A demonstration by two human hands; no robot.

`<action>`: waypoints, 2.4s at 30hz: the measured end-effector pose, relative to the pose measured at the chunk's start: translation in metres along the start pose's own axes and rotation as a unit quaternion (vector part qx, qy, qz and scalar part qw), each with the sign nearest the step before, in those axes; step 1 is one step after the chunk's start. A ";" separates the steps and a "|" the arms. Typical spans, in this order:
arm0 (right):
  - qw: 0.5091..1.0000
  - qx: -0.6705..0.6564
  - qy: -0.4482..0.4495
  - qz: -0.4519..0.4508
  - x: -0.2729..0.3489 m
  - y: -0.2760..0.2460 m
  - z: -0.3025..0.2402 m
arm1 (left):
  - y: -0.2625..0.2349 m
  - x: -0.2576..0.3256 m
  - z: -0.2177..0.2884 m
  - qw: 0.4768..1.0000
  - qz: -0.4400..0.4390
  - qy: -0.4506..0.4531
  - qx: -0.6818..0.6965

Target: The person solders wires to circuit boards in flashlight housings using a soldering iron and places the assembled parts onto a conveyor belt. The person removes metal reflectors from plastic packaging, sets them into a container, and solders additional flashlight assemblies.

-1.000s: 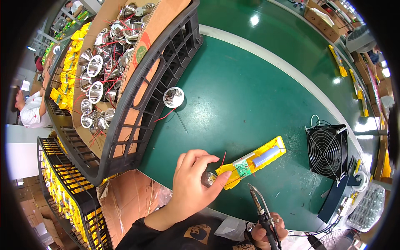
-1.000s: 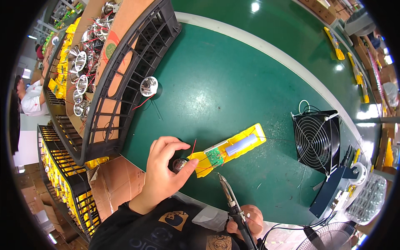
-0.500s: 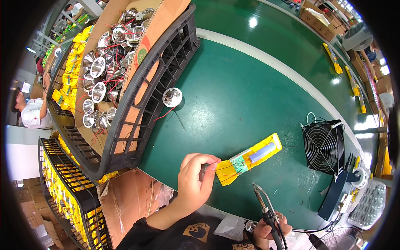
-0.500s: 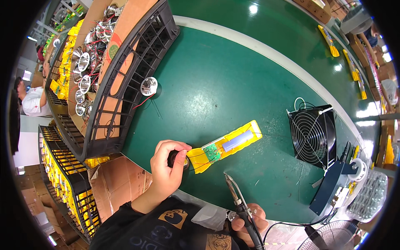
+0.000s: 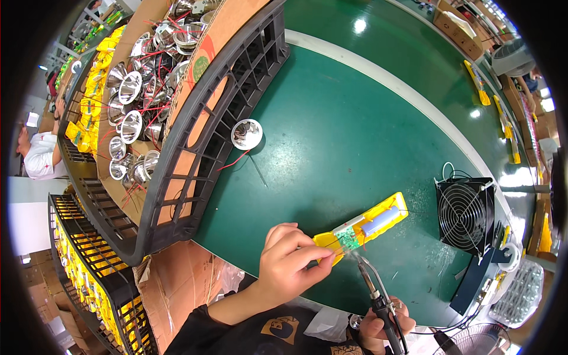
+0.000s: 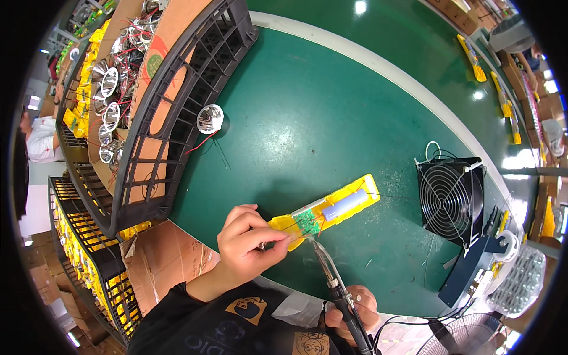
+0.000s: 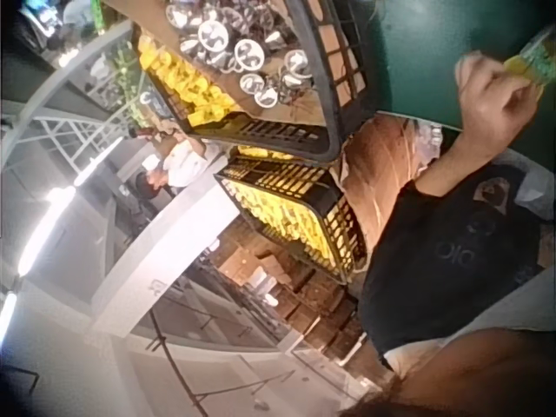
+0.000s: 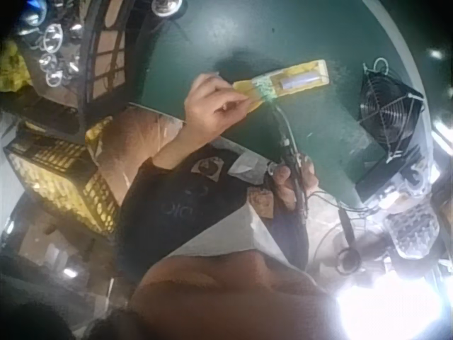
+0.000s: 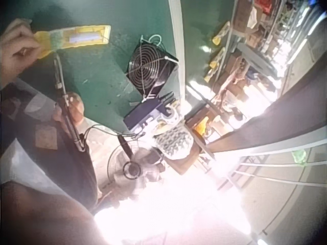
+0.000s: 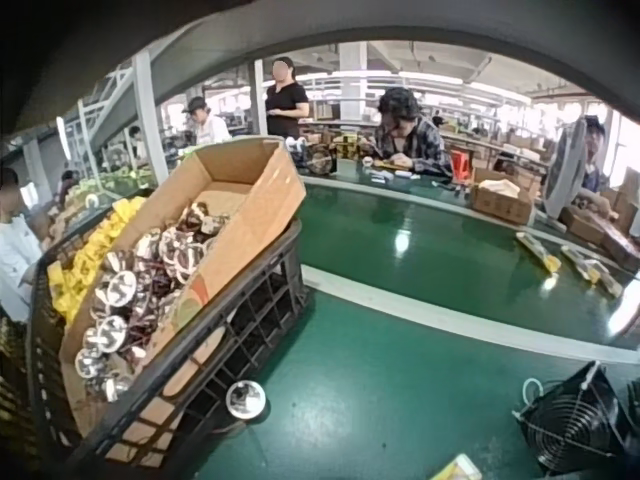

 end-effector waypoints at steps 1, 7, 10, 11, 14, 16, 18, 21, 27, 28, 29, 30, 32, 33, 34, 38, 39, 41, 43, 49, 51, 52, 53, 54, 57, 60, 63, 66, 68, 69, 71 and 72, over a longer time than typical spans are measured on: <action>1.000 -0.006 0.003 0.003 0.000 0.002 0.001 | 0.000 0.000 0.000 1.000 0.000 -0.003 -0.001; 0.992 -0.096 0.033 -0.074 0.005 0.007 0.009 | 0.000 -0.001 -0.004 1.000 -0.004 -0.016 0.011; 0.995 -0.058 0.042 -0.063 0.003 0.012 0.008 | 0.001 0.000 -0.005 1.000 -0.012 -0.020 0.017; 0.998 -0.014 0.045 -0.050 0.002 0.012 0.009 | 0.001 -0.001 -0.005 0.999 -0.013 -0.023 0.018; 0.997 -0.009 0.041 -0.061 0.002 0.014 0.009 | 0.002 -0.001 -0.006 0.999 -0.015 -0.026 0.021; 0.997 -0.002 0.042 -0.058 0.003 0.014 0.009 | 0.002 -0.002 -0.006 0.999 -0.014 -0.026 0.022; 0.998 0.005 0.043 -0.056 0.003 0.014 0.010 | 0.001 -0.002 -0.006 0.999 -0.015 -0.026 0.020; 0.998 0.011 0.023 -0.062 0.004 0.014 0.009 | 0.001 -0.002 -0.005 0.999 -0.019 -0.026 0.020; 0.998 -0.002 0.029 -0.048 0.003 0.015 0.009 | 0.002 -0.002 -0.005 0.999 -0.022 -0.021 0.020; 0.998 -0.010 0.033 -0.050 0.003 0.015 0.010 | 0.002 -0.002 -0.005 0.999 -0.022 -0.022 0.020; 0.998 -0.017 0.036 -0.052 0.003 0.016 0.011 | 0.002 -0.003 -0.005 0.999 -0.021 -0.020 0.017; 0.998 -0.017 0.037 -0.052 0.004 0.015 0.011 | 0.001 -0.003 -0.005 1.000 -0.020 -0.018 0.014; 0.996 -0.032 0.042 -0.065 0.004 0.016 0.012 | 0.002 -0.003 -0.004 1.000 -0.022 -0.017 0.014; 0.996 -0.032 0.043 -0.065 0.005 0.015 0.012 | 0.002 -0.003 -0.004 1.000 -0.024 -0.016 0.013; 0.997 -0.037 0.041 -0.056 0.005 0.014 0.012 | 0.003 -0.003 -0.005 0.999 -0.024 -0.016 0.013; 0.995 -0.038 0.049 -0.074 0.005 0.012 0.013 | 0.002 -0.004 -0.005 1.000 -0.011 -0.008 0.003; 0.995 -0.038 0.049 -0.074 0.006 0.012 0.014 | 0.001 -0.003 -0.005 1.000 -0.008 -0.006 0.001; 0.997 -0.040 0.021 -0.069 0.008 0.012 0.013 | 0.002 -0.004 -0.005 1.000 -0.008 -0.007 0.002; 0.997 -0.058 0.009 -0.054 0.008 0.008 0.011 | 0.001 -0.003 -0.005 1.000 -0.008 -0.008 0.002; 0.997 -0.009 -0.017 0.078 0.020 -0.024 0.010 | 0.002 0.000 -0.004 1.000 -0.021 -0.013 0.014; 0.997 0.004 0.001 0.079 0.022 -0.026 0.014 | 0.000 0.000 -0.005 1.000 -0.016 -0.016 0.005; 0.997 0.003 0.000 0.083 0.022 -0.028 0.013 | 0.001 0.000 -0.004 1.000 -0.017 -0.012 0.006; 0.997 -0.003 -0.001 0.082 0.022 -0.029 0.013 | 0.000 -0.001 -0.003 1.000 -0.013 -0.012 -0.005; 0.997 -0.009 -0.002 0.081 0.021 -0.029 0.013 | -0.001 -0.002 -0.003 1.000 -0.008 -0.011 -0.016; 0.996 -0.025 0.015 0.087 0.020 -0.032 0.015 | 0.000 0.001 -0.007 0.998 -0.048 -0.031 0.012; 0.997 -0.047 0.008 0.055 0.011 -0.032 0.011 | 0.001 -0.013 -0.003 0.985 -0.107 -0.126 0.048; 0.993 -0.048 -0.014 0.107 -0.002 -0.057 0.002 | 0.017 -0.013 0.022 0.977 -0.202 -0.053 -0.041; 0.989 -0.025 -0.026 0.144 -0.008 -0.070 0.002 | 0.022 -0.013 0.017 0.979 -0.188 -0.051 -0.067; 0.985 -0.031 -0.040 0.166 -0.020 -0.076 -0.001 | 0.031 -0.017 0.007 0.979 -0.172 -0.089 -0.068; 0.974 -0.025 -0.055 0.219 -0.026 -0.087 -0.006 | 0.041 -0.029 0.008 0.982 -0.162 -0.072 -0.071; 0.957 -0.040 -0.074 0.278 -0.032 -0.109 -0.010 | 0.053 -0.059 0.007 0.982 -0.129 -0.056 -0.126; 0.949 0.165 -0.094 0.250 -0.027 -0.119 -0.011 | 0.060 -0.074 -0.002 0.985 -0.102 -0.053 -0.129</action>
Point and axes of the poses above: each hand's wrist, its own x-axis away from the middle knuckle, its own y-axis out of the palm, z = x × y, the point moved 9 cm from there along -x, towards the middle knuckle, and after that the axes turned 8 degrees about z, right-handed, at the moved point
